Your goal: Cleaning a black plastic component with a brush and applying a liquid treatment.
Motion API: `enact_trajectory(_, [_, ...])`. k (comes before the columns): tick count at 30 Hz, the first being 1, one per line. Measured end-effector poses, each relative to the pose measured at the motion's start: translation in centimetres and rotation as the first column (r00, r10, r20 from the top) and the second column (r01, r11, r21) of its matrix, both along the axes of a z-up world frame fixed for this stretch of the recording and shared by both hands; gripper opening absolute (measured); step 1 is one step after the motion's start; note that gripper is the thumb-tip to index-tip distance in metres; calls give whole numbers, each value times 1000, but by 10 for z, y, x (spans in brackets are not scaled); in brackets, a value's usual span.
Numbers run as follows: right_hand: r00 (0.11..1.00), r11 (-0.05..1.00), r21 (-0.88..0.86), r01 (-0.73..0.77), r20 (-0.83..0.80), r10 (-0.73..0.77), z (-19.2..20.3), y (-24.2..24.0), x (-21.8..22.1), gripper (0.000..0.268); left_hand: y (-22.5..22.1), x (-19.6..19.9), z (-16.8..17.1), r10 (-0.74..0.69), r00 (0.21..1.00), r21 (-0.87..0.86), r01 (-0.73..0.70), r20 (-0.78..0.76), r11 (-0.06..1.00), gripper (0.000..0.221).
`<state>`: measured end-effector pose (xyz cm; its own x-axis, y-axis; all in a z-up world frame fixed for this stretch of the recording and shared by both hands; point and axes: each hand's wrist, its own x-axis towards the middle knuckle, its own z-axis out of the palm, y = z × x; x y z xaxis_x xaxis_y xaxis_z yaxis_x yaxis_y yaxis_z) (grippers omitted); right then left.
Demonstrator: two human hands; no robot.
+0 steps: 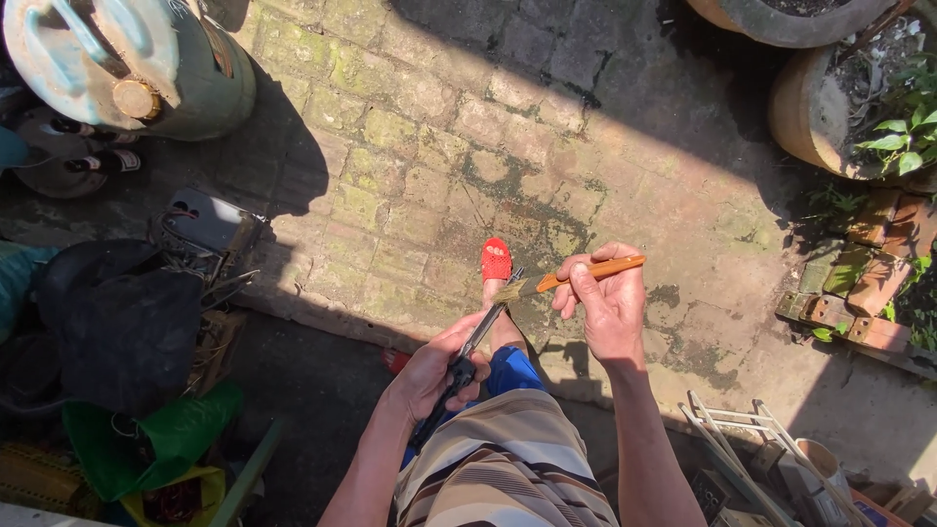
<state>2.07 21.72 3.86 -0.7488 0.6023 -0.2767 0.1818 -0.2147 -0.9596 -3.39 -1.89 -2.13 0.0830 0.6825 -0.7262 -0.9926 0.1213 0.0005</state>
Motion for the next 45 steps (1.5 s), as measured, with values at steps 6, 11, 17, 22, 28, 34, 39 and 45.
enact_trajectory(6, [997,986,-159,-43,54,53,-6,-14,-11,22,8,-9,18,-24,999,-17,23,-27,1000,42])
enact_trajectory(11, [997,930,-369,11,71,17,-14,-41,-9,24,1,-10,11,-19,999,-44,17,-36,999,39])
enact_trajectory(17, [949,640,-734,230,24,-313,-25,-58,10,13,-5,10,-22,-56,998,-38,58,37,998,35])
enact_trajectory(22, [947,820,-549,162,-148,-287,7,-33,5,17,-3,2,-24,31,996,-23,-30,80,999,50])
enact_trajectory(28, [982,989,-22,143,-119,-145,44,-36,29,20,-4,15,-36,252,962,-96,-242,105,966,45])
enact_trajectory(34, [912,864,292,-409,166,376,43,-91,32,18,14,8,-1,291,956,-130,-285,27,950,11])
enact_trajectory(39, [755,564,536,-628,245,608,4,-100,34,19,14,14,11,377,925,-112,-370,46,922,14])
enact_trajectory(45, [947,743,621,-251,-3,322,41,-62,46,16,3,17,-1,385,920,-115,-375,76,920,30])
